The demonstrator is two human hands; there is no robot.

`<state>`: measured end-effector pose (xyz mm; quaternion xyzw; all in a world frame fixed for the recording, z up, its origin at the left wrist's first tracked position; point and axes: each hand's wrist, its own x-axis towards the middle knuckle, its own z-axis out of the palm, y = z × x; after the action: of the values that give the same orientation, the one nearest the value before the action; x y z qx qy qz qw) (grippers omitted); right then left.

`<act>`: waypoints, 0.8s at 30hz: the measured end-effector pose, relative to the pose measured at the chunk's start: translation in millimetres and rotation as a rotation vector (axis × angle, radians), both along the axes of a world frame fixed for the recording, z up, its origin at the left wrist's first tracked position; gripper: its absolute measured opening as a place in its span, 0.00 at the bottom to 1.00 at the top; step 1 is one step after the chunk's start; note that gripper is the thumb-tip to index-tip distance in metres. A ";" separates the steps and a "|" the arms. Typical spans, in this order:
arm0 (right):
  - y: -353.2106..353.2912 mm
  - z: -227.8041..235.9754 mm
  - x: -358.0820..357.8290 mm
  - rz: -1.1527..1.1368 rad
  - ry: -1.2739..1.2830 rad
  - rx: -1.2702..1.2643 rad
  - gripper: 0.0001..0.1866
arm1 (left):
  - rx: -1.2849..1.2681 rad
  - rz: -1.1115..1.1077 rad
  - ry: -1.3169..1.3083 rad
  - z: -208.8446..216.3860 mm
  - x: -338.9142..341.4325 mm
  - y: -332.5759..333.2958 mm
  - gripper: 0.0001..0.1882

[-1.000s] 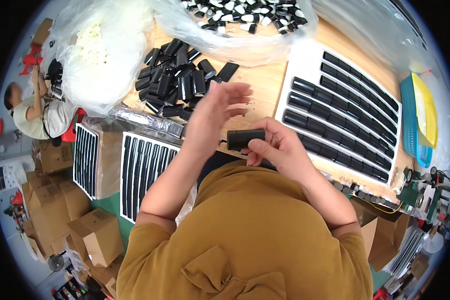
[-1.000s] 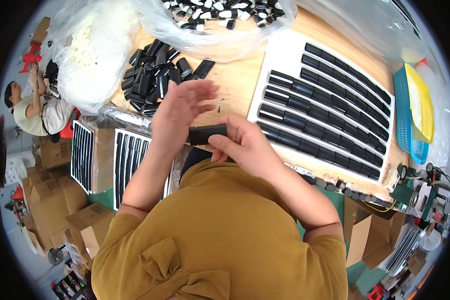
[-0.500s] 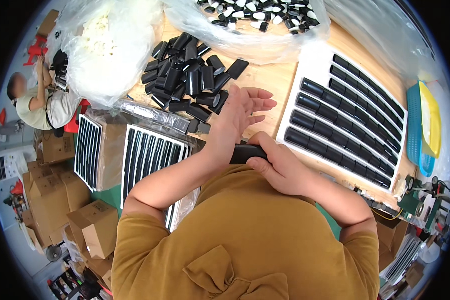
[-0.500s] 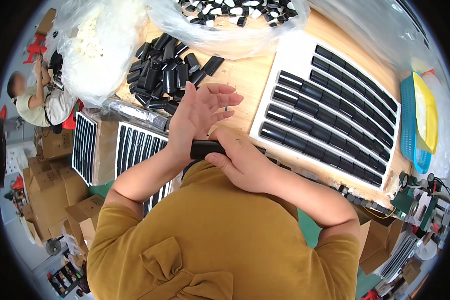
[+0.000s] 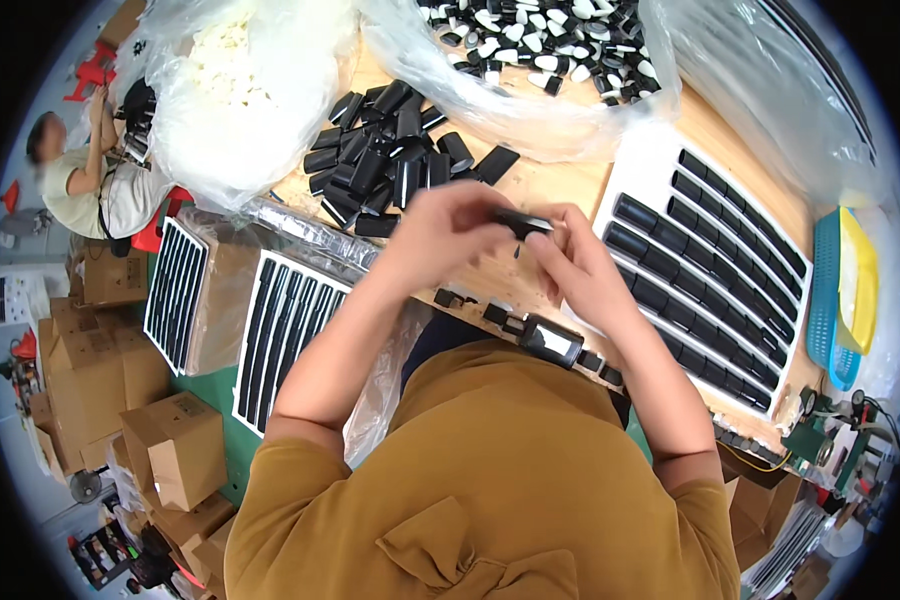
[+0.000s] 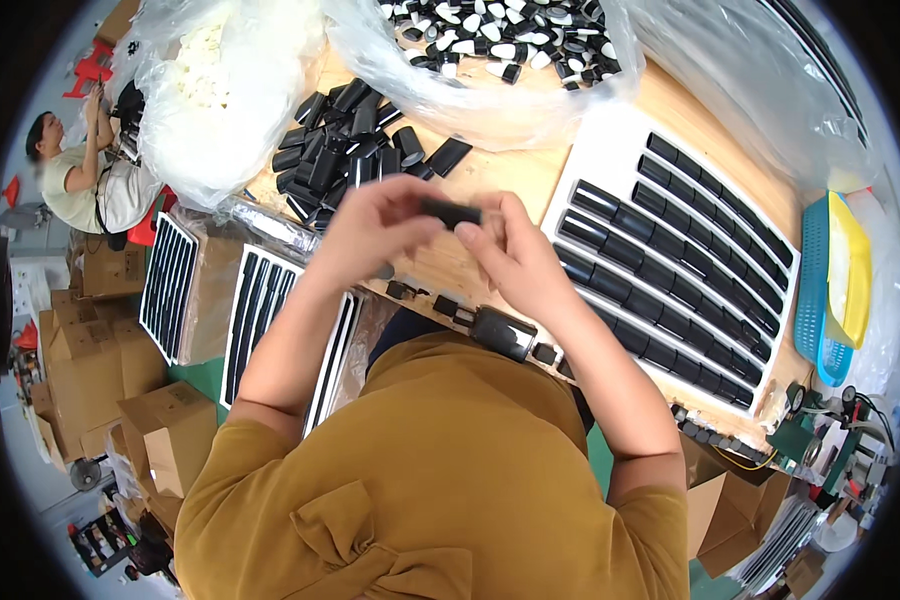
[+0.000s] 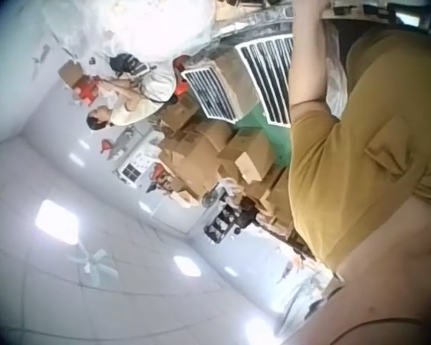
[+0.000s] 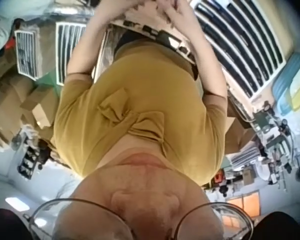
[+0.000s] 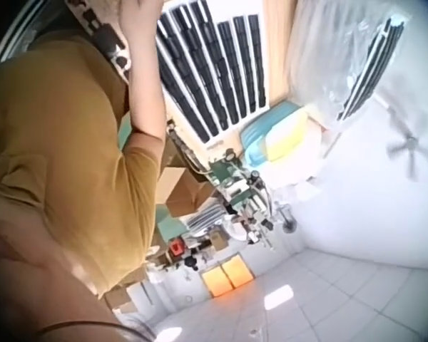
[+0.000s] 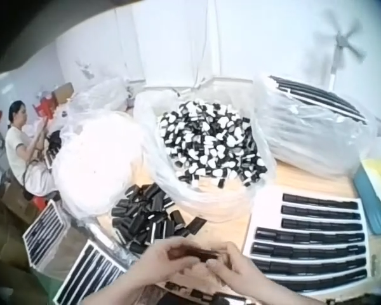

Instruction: Assembling small white parts into black plastic housings at a workbench.

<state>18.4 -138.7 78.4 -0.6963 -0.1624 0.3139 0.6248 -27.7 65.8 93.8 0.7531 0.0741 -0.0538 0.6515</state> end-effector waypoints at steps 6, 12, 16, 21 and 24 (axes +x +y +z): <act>4.3 -3.5 112.2 -0.376 -0.848 -0.320 0.09 | 0.524 0.668 -0.410 -21.7 32.6 99.3 0.11; 40.5 -29.6 197.5 -0.304 -1.013 -0.794 0.11 | 1.145 0.669 -0.394 -51.9 46.1 122.2 0.21; 68.3 -40.2 202.5 -0.357 -0.963 -0.799 0.16 | 1.150 0.785 -0.427 -43.4 45.6 99.9 0.16; 61.9 -20.1 189.6 -0.522 -1.066 -0.386 0.10 | 0.870 0.456 -0.642 -32.0 67.9 63.8 0.08; 24.3 -0.8 181.9 -0.648 -1.055 -0.251 0.07 | 0.758 0.351 -0.618 -31.1 98.9 42.4 0.07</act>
<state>200.3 -114.4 77.6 -0.8390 -0.1914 -0.2604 0.4377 71.2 108.2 62.7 0.8931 0.0180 0.3118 0.3237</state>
